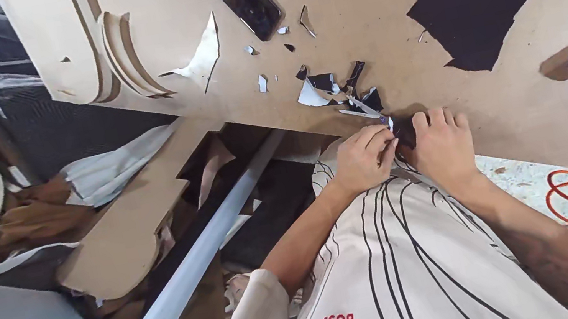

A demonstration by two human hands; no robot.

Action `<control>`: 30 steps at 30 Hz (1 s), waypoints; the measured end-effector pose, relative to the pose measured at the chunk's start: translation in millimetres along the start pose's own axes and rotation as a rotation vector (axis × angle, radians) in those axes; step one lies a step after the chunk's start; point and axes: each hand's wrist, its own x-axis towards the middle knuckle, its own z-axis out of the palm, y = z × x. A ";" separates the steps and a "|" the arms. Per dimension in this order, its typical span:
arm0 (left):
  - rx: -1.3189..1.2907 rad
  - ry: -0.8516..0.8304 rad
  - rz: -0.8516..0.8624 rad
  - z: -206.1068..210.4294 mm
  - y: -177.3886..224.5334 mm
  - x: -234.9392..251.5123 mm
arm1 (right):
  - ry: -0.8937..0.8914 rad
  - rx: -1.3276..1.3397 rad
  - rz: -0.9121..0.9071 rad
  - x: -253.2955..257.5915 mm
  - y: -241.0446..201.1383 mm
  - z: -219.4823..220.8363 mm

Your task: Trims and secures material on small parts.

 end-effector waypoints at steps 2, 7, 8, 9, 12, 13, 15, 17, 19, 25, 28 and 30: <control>0.034 -0.002 -0.123 -15.4 1.9 -6.0 | 0.004 0.025 0.010 -1.6 -1.1 2.0; 0.282 0.155 -0.343 -40.9 -41.2 -7.3 | 0.078 0.066 0.091 -9.5 -3.9 13.0; 0.298 0.146 -0.295 -47.6 -52.9 -2.1 | 0.088 0.067 0.120 -11.7 -5.7 14.4; 0.307 0.117 -0.235 -54.1 -62.6 5.0 | 0.097 0.065 0.145 -14.3 -7.2 16.1; 0.267 -0.036 -0.035 -65.5 -81.0 29.0 | 0.143 0.027 0.178 -22.8 -8.3 21.6; 0.253 -0.085 0.037 -65.5 -84.5 35.7 | 0.156 0.010 0.176 -25.8 -6.1 23.0; 0.246 -0.185 0.172 -63.1 -89.6 47.3 | 0.164 0.005 0.175 -32.9 0.6 25.4; 0.265 -0.251 0.248 -60.4 -89.4 55.0 | 0.153 0.037 0.171 -38.9 7.1 25.7; 0.275 -0.296 0.269 -58.1 -85.1 60.2 | 0.151 0.067 0.184 -40.2 9.8 24.0; 0.335 -0.336 0.244 -46.7 -75.0 66.9 | 0.140 0.074 0.165 -29.3 16.3 13.7; 0.328 -0.350 0.257 -46.6 -67.8 65.2 | 0.133 0.053 0.106 -19.4 16.2 7.8; 0.328 -0.346 0.286 -43.5 -65.8 63.4 | 0.126 0.044 0.062 -13.0 12.5 1.7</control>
